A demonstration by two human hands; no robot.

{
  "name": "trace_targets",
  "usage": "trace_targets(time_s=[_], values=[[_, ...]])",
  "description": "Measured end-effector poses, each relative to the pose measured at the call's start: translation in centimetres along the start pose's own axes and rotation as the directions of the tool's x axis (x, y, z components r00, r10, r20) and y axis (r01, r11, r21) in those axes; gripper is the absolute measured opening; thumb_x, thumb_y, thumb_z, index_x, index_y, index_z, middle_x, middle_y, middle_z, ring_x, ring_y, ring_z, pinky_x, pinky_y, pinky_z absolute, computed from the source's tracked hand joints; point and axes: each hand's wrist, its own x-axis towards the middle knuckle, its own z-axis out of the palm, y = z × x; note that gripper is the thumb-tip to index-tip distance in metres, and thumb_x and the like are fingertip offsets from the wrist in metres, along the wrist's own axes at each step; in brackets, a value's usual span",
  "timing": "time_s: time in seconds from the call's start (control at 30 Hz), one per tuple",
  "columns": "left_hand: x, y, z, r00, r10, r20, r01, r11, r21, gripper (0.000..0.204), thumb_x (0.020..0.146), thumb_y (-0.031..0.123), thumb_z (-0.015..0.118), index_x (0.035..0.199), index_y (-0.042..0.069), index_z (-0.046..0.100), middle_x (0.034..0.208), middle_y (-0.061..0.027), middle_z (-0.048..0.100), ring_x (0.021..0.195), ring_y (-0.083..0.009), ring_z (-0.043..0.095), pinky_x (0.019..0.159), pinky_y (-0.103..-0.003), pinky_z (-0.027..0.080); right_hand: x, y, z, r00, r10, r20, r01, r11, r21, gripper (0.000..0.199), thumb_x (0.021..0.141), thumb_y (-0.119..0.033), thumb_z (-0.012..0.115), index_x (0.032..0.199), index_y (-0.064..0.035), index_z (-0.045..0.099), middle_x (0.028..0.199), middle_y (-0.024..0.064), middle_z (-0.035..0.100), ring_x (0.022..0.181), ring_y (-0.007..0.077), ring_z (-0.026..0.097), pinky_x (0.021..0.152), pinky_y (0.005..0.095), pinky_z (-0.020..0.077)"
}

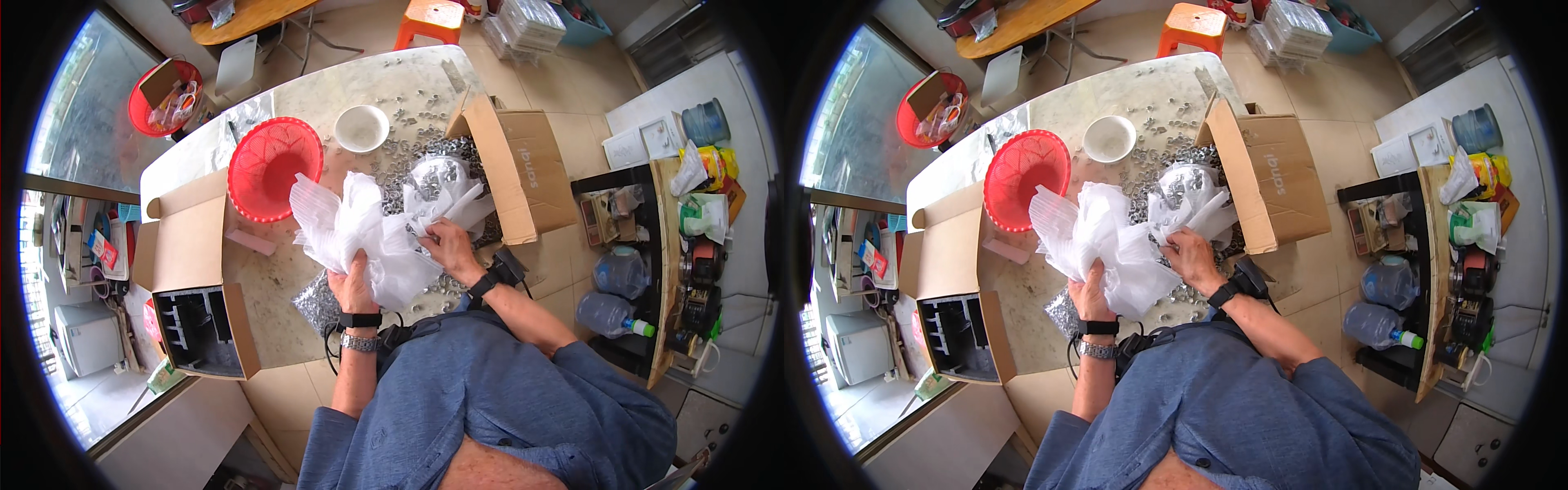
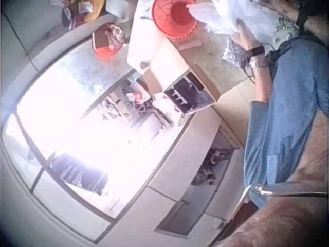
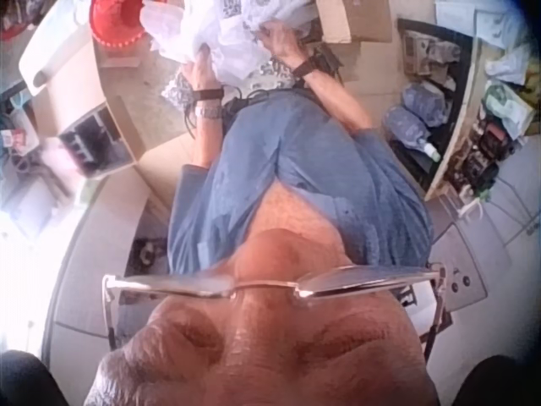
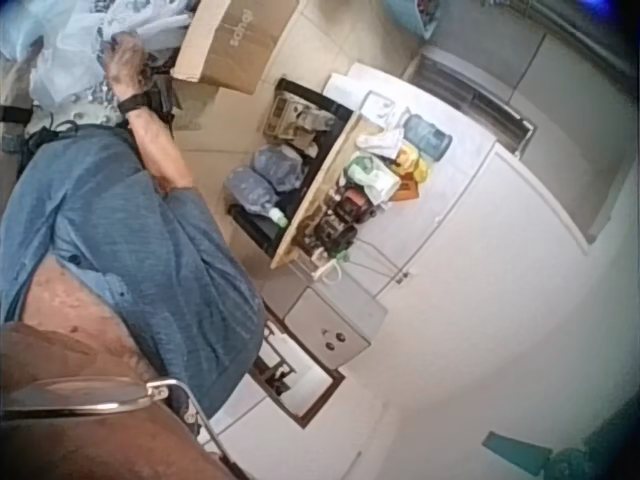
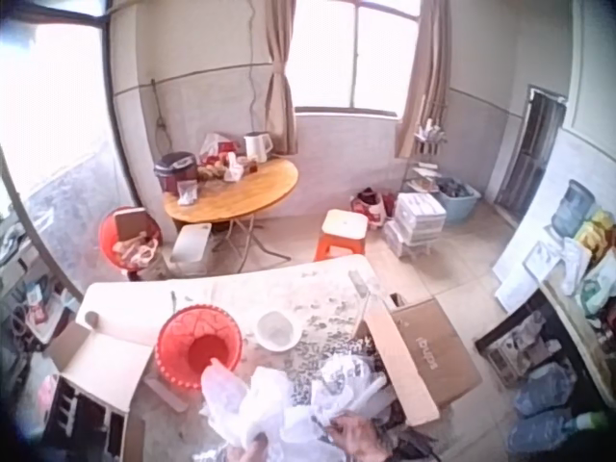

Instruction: The recorder is unboxing a large quantity of metal components from a cardboard box onto a table.

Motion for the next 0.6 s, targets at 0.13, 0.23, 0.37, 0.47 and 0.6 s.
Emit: trace_targets(time_s=[0.13,0.23,0.37,0.47,0.6], values=[[0.0,0.0,0.0,0.999,0.04,-0.036,-0.038,0.999,0.037,0.047,0.079,0.001,0.072,0.121,0.003,0.052,0.112,-0.0061,0.061,0.097,-0.0164,0.06,0.086,-0.03,0.047,0.2,-0.4,-1.8,0.994,0.085,-0.069,-0.077,0.991,0.114,0.019,0.074,-0.014,0.072,0.082,0.0013,0.066,0.08,0.0141,0.063,0.07,0.0283,0.062,0.063,0.0354,0.0485],[0.1,-0.2,-0.2,0.998,0.047,-0.032,-0.045,0.998,0.053,0.048,0.078,0.001,0.072,0.121,0.002,0.051,0.112,-0.0062,0.061,0.098,-0.0161,0.059,0.086,-0.03,0.046,0.5,-0.9,-2.7,0.977,0.193,-0.093,-0.173,0.967,0.187,0.021,0.074,-0.014,0.073,0.084,0.0031,0.067,0.076,0.0119,0.065,0.065,0.0194,0.061,0.06,0.0306,0.0476],[0.1,-0.1,0.1,0.999,0.048,-0.024,-0.047,0.998,0.052,0.049,0.078,0.0,0.071,0.122,0.002,0.05,0.114,-0.0066,0.061,0.1,-0.0163,0.058,0.087,-0.03,0.046,1.1,-1.8,-3.9,0.924,0.382,0.004,-0.348,0.836,0.424,0.017,0.076,-0.011,0.071,0.083,0.005,0.068,0.068,0.0034,0.065,0.06,0.0068,0.053,0.057,0.0239,0.0432],[0.2,-0.5,-0.1,0.994,0.111,-0.012,-0.109,0.991,0.079,0.047,0.079,0.004,0.073,0.121,0.001,0.052,0.111,-0.0086,0.063,0.096,-0.0181,0.062,0.082,-0.03,0.05,1.6,-1.9,-4.9,0.895,0.442,0.054,-0.394,0.728,0.56,0.015,0.078,-0.011,0.071,0.082,0.0032,0.068,0.071,-0.0004,0.064,0.062,0.0043,0.052,0.057,0.0222,0.0418],[0.3,-0.5,0.0,0.992,0.122,-0.011,-0.121,0.991,0.058,0.048,0.079,0.003,0.073,0.122,0.001,0.051,0.111,-0.0085,0.063,0.097,-0.0182,0.062,0.082,-0.03,0.05,2.1,-2.2,-5.6,0.904,0.427,-0.003,-0.326,0.695,0.641,0.016,0.078,-0.011,0.071,0.083,0.0034,0.069,0.074,-0.0002,0.064,0.066,0.005,0.053,0.06,0.0219,0.042]])
